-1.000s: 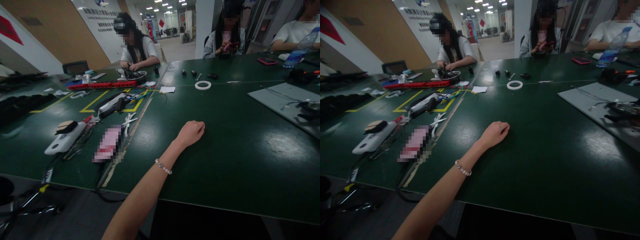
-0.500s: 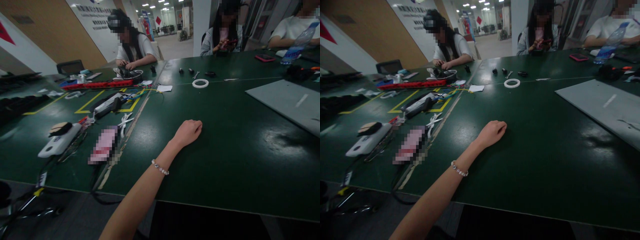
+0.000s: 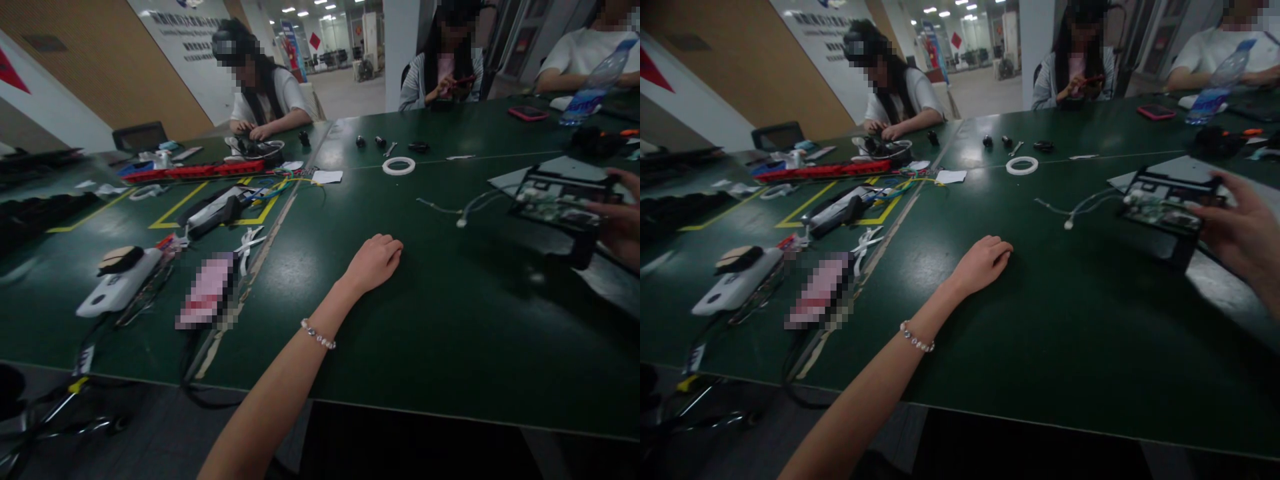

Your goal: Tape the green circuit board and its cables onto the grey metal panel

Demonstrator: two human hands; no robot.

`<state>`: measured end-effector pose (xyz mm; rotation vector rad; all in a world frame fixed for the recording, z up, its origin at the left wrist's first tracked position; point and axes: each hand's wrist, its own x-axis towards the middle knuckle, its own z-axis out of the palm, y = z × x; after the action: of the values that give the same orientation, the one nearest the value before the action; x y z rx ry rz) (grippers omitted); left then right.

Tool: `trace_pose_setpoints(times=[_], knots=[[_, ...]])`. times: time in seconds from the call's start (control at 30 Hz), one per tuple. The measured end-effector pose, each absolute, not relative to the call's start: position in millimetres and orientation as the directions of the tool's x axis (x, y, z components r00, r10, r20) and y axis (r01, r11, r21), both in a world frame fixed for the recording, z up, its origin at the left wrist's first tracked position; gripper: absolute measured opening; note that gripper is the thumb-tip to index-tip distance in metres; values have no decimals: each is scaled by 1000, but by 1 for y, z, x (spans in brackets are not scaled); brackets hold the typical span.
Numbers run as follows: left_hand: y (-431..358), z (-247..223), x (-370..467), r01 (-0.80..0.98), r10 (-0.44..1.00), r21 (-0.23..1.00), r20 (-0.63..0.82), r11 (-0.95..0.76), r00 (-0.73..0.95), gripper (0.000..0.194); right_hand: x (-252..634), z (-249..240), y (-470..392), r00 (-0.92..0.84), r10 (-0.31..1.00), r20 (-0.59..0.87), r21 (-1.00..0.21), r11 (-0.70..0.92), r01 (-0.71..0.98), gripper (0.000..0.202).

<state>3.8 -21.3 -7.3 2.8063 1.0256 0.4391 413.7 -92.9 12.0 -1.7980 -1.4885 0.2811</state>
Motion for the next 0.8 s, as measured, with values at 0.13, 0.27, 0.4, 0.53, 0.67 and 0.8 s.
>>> trace_pose_setpoints(times=[0.13,0.27,0.4,0.53,0.67,0.8], knots=[[-22,-9,4,607,640,205,243,-768,728,24,380,-15,-72,164,978,-127,-952,-166,256,69],[-22,-10,5,619,645,186,281,-763,711,23,368,-23,-79,5,974,-227,-925,-218,313,76],[-21,-7,4,651,661,170,369,-739,654,23,365,-29,-79,10,995,-104,-757,-85,648,75],[-21,-2,4,654,660,186,425,-734,620,26,351,-29,-84,-113,993,35,-577,113,809,69],[-24,-1,6,619,646,214,403,-756,649,31,334,-26,-94,-284,958,29,-775,201,600,69],[-28,1,8,584,633,249,362,-773,684,40,335,-29,-92,-354,934,41,-757,260,599,70]])
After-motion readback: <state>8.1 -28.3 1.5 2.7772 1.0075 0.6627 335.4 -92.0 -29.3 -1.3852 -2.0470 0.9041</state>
